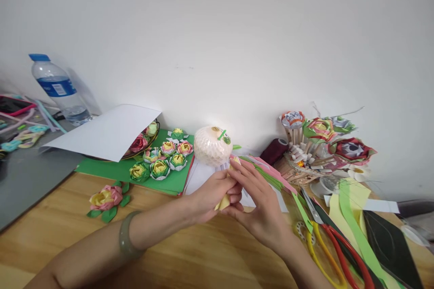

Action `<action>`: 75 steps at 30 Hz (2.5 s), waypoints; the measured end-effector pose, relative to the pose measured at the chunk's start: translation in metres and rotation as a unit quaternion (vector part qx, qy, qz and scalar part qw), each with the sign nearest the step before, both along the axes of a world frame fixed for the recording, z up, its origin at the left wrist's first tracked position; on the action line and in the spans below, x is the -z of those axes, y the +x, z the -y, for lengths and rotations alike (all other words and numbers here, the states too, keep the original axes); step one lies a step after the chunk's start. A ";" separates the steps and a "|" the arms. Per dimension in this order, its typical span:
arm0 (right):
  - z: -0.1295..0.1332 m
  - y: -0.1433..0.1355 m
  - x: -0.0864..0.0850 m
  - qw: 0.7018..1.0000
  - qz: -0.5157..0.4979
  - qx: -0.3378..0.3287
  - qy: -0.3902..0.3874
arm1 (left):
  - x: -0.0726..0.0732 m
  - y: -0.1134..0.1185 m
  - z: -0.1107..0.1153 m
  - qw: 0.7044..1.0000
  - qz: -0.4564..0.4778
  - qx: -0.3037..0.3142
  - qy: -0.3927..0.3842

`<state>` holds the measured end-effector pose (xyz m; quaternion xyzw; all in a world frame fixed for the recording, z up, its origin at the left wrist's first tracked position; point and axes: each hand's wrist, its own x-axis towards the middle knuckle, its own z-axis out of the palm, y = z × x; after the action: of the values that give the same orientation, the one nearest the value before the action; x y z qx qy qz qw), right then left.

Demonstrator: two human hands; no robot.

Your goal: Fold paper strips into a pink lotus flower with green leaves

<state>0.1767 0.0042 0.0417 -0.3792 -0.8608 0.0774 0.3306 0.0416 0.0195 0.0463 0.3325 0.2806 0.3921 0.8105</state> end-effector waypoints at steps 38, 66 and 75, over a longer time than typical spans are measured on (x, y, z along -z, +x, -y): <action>0.049 0.021 0.055 0.986 0.062 0.156 -0.020 | 0.057 -0.023 0.009 0.903 -0.299 -0.067 0.302; 0.059 0.017 0.084 0.951 0.264 0.160 0.012 | 0.097 -0.036 0.016 0.539 -0.470 -0.026 0.698; 0.059 0.026 0.085 0.986 0.088 0.134 -0.047 | 0.096 -0.040 0.011 0.684 -0.387 -0.029 0.618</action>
<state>0.2028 -0.0545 -0.0433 -0.5114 -0.8233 0.0397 0.2429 0.0012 0.0089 -0.0492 0.8715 0.2734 0.3366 0.2289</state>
